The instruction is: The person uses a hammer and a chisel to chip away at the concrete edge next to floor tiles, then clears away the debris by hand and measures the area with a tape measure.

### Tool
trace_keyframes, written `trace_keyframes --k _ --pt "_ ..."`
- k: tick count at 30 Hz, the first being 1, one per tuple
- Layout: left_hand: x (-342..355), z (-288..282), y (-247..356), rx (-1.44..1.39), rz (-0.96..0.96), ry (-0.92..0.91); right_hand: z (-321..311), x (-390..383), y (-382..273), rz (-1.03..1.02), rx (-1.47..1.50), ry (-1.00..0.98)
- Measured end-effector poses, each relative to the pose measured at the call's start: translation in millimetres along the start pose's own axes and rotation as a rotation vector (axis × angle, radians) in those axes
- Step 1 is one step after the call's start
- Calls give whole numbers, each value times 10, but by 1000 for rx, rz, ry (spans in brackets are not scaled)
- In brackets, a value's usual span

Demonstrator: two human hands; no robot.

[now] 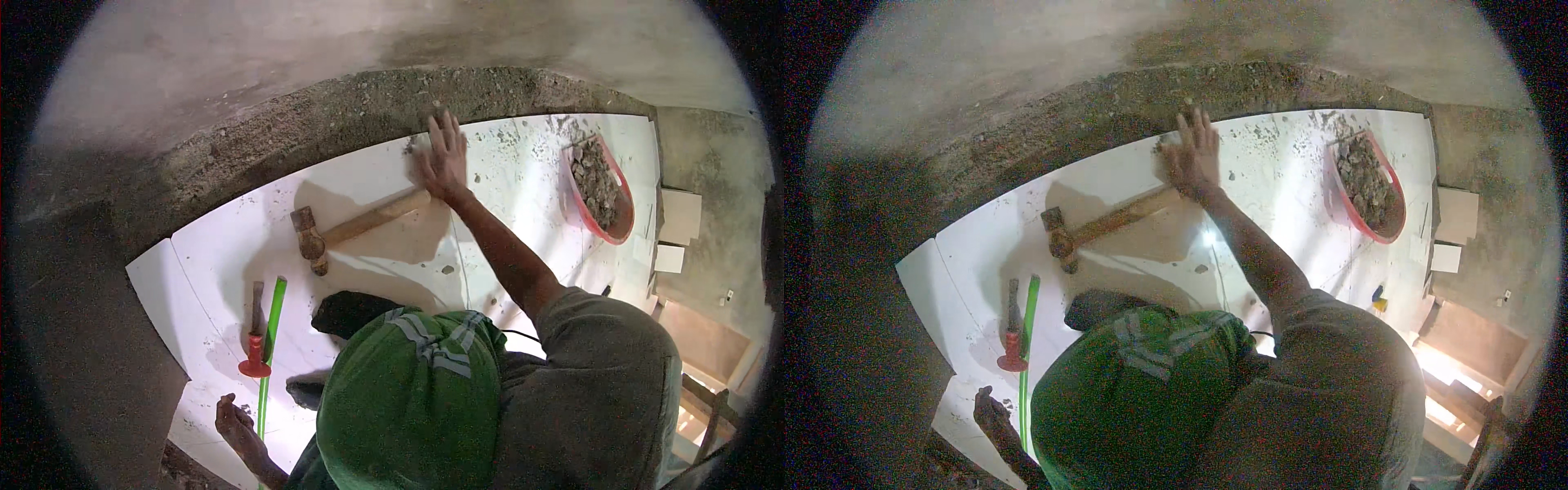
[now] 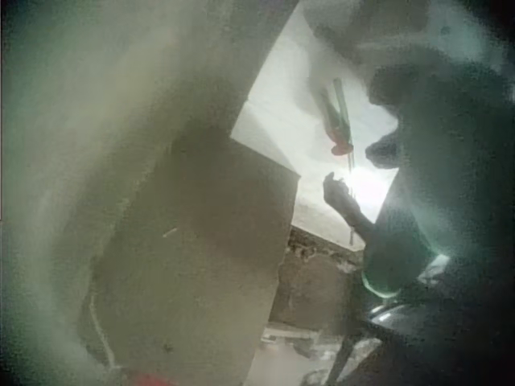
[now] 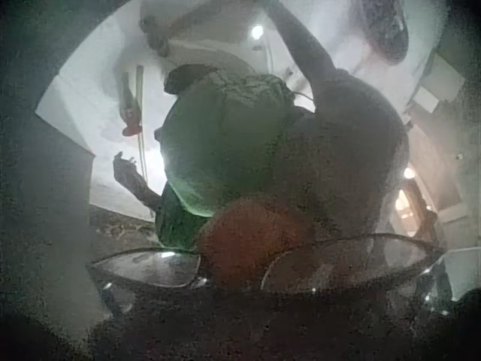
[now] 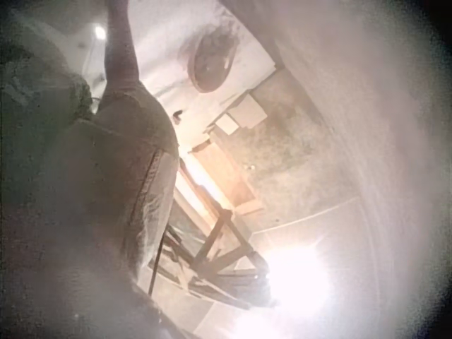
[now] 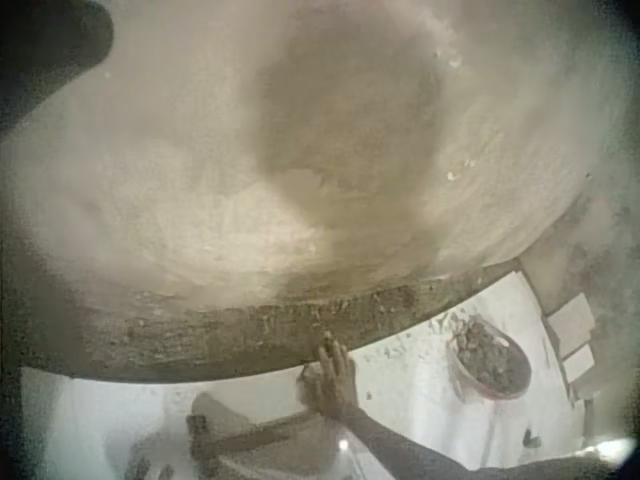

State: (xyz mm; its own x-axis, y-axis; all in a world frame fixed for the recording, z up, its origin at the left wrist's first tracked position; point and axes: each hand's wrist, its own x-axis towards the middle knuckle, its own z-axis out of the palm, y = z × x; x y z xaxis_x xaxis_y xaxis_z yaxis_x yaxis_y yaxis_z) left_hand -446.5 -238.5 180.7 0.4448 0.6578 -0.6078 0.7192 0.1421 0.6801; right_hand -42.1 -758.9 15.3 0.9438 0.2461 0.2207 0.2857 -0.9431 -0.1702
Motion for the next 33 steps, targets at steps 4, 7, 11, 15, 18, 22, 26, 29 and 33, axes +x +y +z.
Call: trace_keyframes --k 4,7,11,15,18,22,26,29,33 --pt "46 27 -26 -31 -11 -27 -87 -270 569 266 -208 -131" --pt "150 90 23 4 -77 -2 16 -110 710 417 -85 80" --pt "206 137 110 33 -21 -86 287 431 423 283 42 59" --pt "113 113 95 45 26 -28 513 1049 104 412 97 128" --pt "43 85 10 18 40 -6 603 1314 -95 493 62 69" --pt "29 48 -82 29 -35 21 541 1275 -360 284 286 -135" --pt "26 4 -88 -2 -57 59 113 1215 -190 184 197 -87" --pt "40 27 -62 -14 -89 18 -294 1285 213 141 274 -303" --pt "123 104 -11 -9 -76 4 -379 1271 373 -122 213 -575"
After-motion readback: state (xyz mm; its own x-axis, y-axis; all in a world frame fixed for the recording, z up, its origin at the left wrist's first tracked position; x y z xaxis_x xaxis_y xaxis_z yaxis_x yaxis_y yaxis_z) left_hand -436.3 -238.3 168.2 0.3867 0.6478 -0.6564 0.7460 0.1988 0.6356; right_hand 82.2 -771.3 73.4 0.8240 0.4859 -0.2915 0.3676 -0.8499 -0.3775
